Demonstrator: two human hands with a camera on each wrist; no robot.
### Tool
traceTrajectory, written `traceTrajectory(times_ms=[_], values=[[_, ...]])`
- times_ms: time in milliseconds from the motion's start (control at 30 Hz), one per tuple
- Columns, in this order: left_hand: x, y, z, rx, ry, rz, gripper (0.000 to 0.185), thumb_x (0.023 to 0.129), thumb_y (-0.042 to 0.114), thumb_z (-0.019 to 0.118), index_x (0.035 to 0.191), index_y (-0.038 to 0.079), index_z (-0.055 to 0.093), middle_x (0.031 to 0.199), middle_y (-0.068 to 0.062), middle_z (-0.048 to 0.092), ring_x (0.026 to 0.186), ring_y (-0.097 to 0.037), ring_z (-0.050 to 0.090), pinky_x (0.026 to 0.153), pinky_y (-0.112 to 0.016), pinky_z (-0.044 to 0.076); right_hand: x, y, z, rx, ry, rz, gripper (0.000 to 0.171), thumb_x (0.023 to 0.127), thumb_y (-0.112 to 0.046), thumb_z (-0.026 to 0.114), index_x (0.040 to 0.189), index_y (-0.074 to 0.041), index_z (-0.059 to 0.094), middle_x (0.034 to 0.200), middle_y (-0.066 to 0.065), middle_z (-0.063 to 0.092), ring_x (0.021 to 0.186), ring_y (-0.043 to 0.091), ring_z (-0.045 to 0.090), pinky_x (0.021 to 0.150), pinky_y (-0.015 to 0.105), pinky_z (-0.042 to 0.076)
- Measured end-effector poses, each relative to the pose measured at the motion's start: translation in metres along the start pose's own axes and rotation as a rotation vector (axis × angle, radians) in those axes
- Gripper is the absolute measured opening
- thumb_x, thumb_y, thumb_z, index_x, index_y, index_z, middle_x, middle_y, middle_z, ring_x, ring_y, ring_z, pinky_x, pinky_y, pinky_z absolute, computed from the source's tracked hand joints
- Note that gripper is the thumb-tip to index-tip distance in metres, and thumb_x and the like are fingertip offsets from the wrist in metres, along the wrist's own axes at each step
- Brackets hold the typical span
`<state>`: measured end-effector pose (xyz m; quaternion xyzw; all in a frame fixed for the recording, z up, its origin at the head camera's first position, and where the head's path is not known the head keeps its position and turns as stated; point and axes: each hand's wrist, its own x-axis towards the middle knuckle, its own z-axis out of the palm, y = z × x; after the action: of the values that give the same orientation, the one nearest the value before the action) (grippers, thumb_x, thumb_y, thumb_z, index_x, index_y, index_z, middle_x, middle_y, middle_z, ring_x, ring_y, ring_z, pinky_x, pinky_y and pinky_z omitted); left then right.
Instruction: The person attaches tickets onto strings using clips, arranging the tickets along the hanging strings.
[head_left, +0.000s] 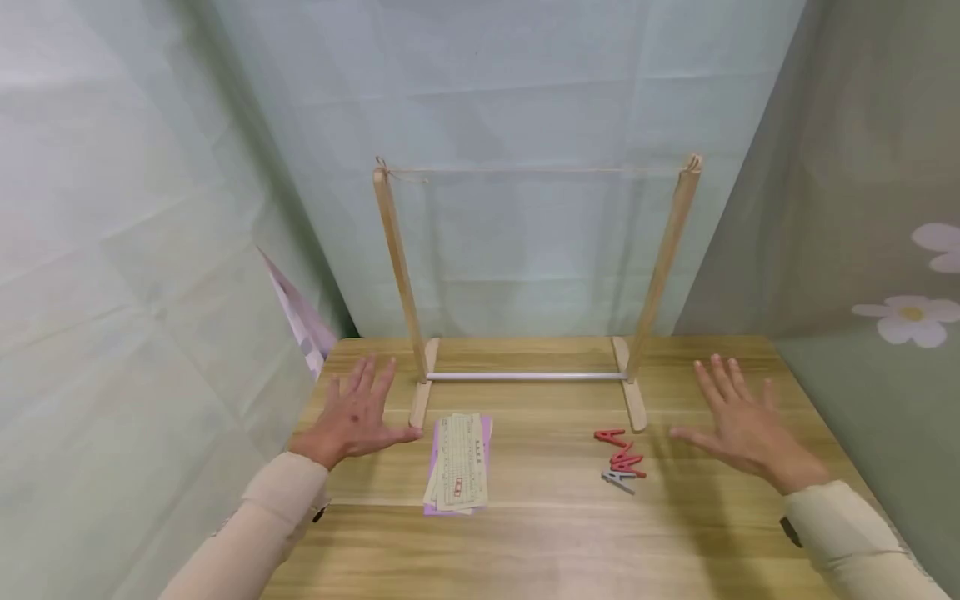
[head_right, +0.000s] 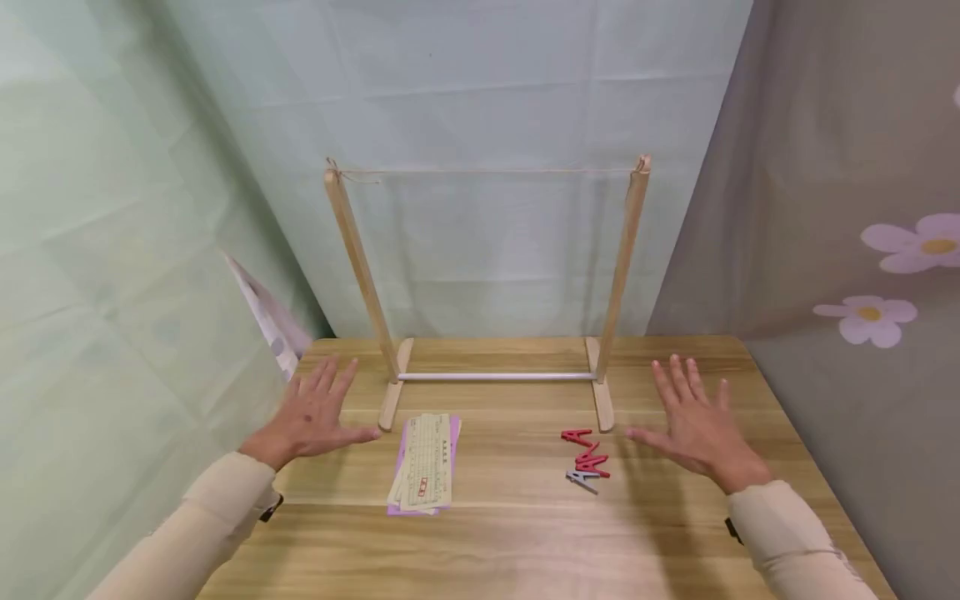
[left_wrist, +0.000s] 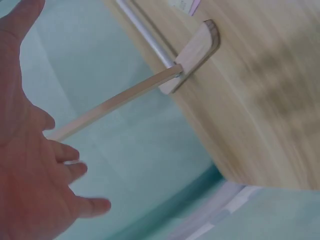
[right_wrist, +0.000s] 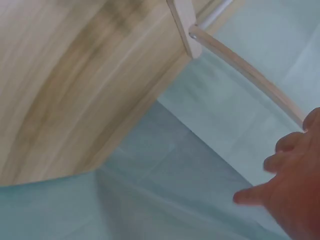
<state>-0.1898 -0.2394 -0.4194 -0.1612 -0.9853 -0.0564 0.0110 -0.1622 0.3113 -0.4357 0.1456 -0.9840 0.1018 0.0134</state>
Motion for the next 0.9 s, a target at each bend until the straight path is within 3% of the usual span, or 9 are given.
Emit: traceTrajectory(times_ms=[200, 467, 633, 900], values=[[0.006, -0.004, 0.016, -0.049, 0.015, 0.05, 0.114, 0.076, 0.069, 0.072, 0.154, -0.002, 0.027, 0.156, -0.033, 0.025, 0.141, -0.049, 0.029, 0.104, -0.075, 0.024, 0.002, 0.002, 0.013, 0.049, -0.002, -0.06, 0.111, 0.09, -0.058, 0.065, 0.157, 0.006, 0.004, 0.16, 0.032, 0.001, 0.148, 0.046, -0.002, 0.107, 0.076, 0.001], [0.013, -0.004, 0.039, -0.091, 0.032, 0.115, 0.105, 0.079, 0.061, 0.075, 0.149, -0.005, 0.036, 0.148, -0.03, 0.041, 0.134, -0.047, 0.039, 0.102, -0.067, 0.034, -0.003, 0.007, 0.031, 0.126, -0.024, -0.077, 0.111, 0.09, -0.051, 0.069, 0.155, 0.01, 0.003, 0.16, 0.033, 0.0, 0.148, 0.046, -0.001, 0.113, 0.065, -0.005], [0.02, -0.003, 0.056, -0.136, 0.059, 0.139, 0.094, 0.079, 0.049, 0.081, 0.146, -0.004, 0.043, 0.144, -0.024, 0.049, 0.13, -0.043, 0.043, 0.1, -0.065, 0.037, -0.004, 0.007, 0.045, 0.193, -0.015, -0.099, 0.109, 0.088, -0.047, 0.074, 0.154, 0.012, 0.009, 0.158, 0.037, 0.008, 0.146, 0.05, 0.007, 0.115, 0.063, 0.008], [0.03, -0.004, 0.088, -0.268, 0.062, 0.129, 0.071, 0.078, 0.03, 0.087, 0.132, -0.006, 0.059, 0.129, -0.02, 0.063, 0.117, -0.038, 0.051, 0.098, -0.058, 0.04, -0.006, 0.003, 0.07, 0.306, -0.003, -0.122, 0.104, 0.082, -0.036, 0.082, 0.152, 0.012, 0.023, 0.155, 0.037, 0.019, 0.139, 0.056, 0.023, 0.106, 0.068, 0.026]])
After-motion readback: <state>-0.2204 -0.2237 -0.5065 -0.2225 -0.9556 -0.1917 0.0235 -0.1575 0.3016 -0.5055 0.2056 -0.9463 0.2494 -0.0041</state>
